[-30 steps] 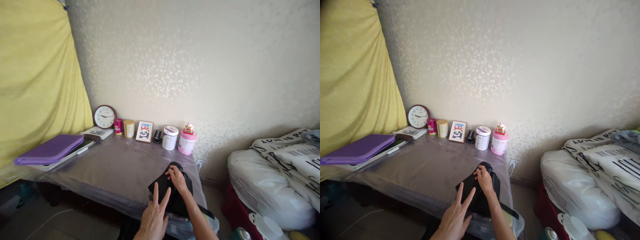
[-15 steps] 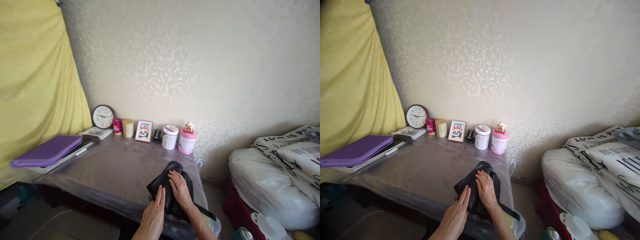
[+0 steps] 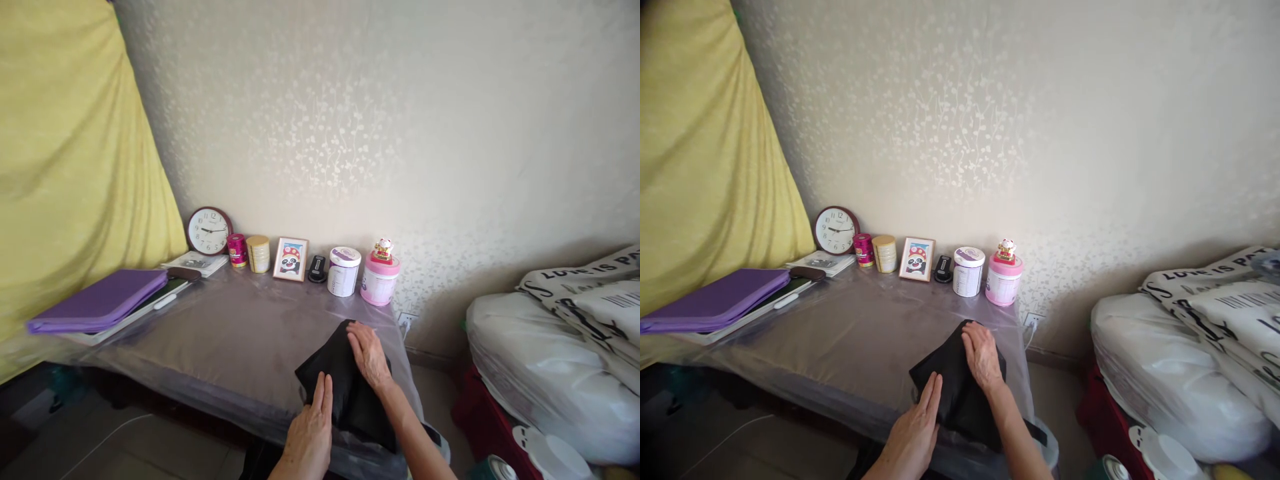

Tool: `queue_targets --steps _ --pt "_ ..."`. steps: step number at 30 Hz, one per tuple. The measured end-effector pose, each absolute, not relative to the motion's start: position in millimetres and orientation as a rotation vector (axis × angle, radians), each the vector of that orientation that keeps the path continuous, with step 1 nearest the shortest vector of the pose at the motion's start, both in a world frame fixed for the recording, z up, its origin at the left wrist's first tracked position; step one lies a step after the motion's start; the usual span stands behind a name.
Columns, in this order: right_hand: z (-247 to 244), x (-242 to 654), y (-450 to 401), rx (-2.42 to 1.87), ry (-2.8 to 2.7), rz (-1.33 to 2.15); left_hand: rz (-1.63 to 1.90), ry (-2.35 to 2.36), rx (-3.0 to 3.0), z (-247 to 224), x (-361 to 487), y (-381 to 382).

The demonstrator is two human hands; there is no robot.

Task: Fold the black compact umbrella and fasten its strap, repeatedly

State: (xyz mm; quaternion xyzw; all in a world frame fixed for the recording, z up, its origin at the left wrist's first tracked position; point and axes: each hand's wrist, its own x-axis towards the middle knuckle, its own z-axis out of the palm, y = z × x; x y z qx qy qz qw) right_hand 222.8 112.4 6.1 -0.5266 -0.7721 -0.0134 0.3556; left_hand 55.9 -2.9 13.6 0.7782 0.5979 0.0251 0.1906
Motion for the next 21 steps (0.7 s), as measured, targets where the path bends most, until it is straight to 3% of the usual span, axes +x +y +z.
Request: queue_targets --steps 3,12,17,21 --pt "4 213 96 -1.237 -2.154 0.043 0.089 1.657 2.175 13 55 -2" --pt "-9 226 137 -1.642 -1.789 0.018 0.248 1.582 2.122 3 47 0" --pt "-14 264 125 -1.505 -1.524 0.273 0.359 1.525 2.098 12 36 1" --pt "-11 296 112 -1.436 -1.136 0.711 0.628 1.386 1.985 46 20 -4"
